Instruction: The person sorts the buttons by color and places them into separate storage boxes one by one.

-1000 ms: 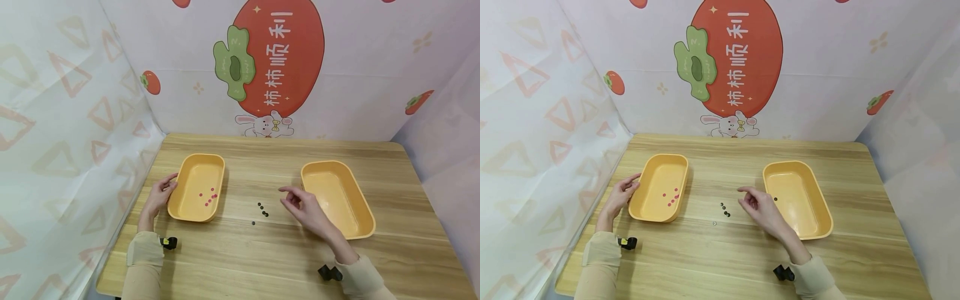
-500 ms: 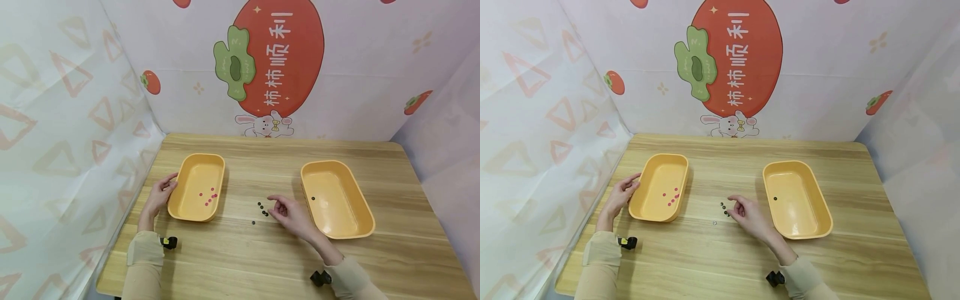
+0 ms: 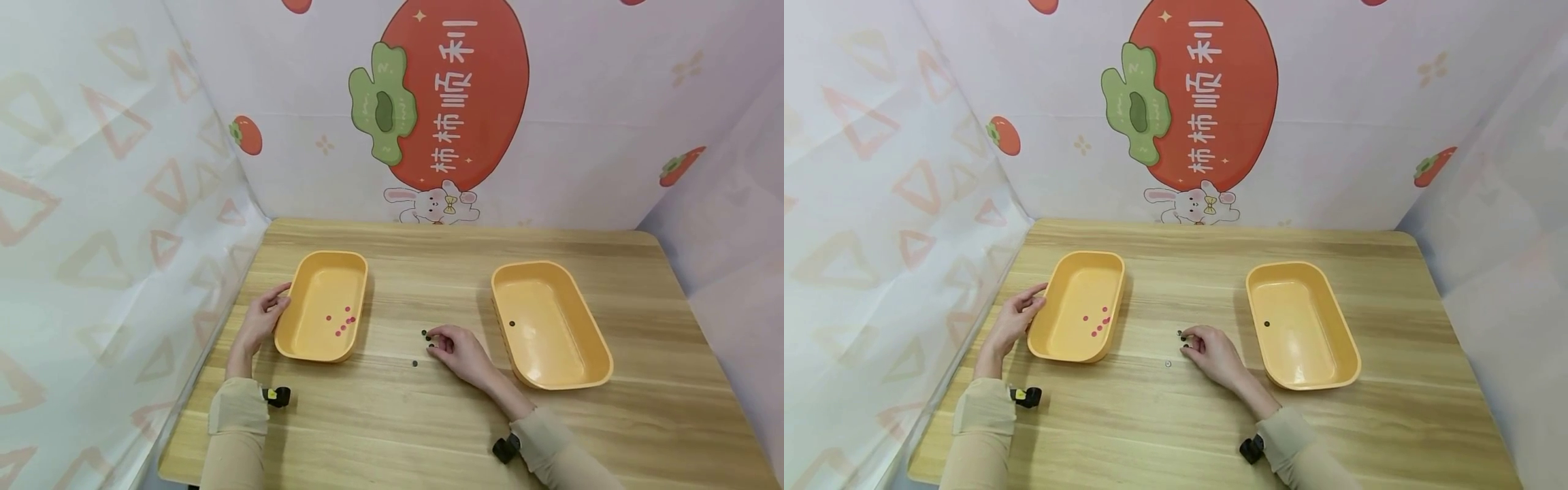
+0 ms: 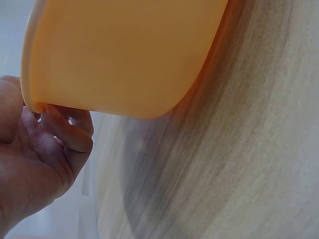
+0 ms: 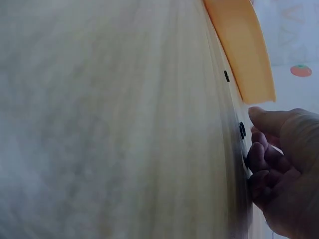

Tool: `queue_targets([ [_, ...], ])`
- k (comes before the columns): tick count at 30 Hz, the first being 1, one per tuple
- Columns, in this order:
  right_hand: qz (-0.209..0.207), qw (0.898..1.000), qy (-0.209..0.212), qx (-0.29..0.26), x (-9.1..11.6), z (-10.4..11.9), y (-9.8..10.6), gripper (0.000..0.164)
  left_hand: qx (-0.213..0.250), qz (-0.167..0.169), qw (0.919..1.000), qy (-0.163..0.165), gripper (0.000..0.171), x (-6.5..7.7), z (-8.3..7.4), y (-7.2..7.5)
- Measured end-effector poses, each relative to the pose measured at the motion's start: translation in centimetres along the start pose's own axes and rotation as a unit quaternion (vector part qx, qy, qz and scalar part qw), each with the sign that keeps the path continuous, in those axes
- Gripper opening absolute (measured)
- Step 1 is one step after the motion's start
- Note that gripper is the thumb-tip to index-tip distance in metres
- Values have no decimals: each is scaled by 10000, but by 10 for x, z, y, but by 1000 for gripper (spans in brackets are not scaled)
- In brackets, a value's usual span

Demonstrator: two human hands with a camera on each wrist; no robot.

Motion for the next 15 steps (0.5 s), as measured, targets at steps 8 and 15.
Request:
queue_targets([
  [8, -102, 9990, -131, 413, -1, -2, -3, 16, -27, -34, 10000, -62, 54, 0, 0, 0],
  [15, -485, 9974, -225, 477, -2, -3, -3, 16, -23, -37, 10000, -27, 54, -1, 1, -1],
])
Point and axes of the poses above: each hand's wrist, its own x-axis away from the middle knuckle, its own y-axis out of the back of the hand, z = x × y, the point moved 4 cm from there along -x, towards the middle knuckle, and after that the axes turned 11 degrees about -x, right-handed, at the moved point
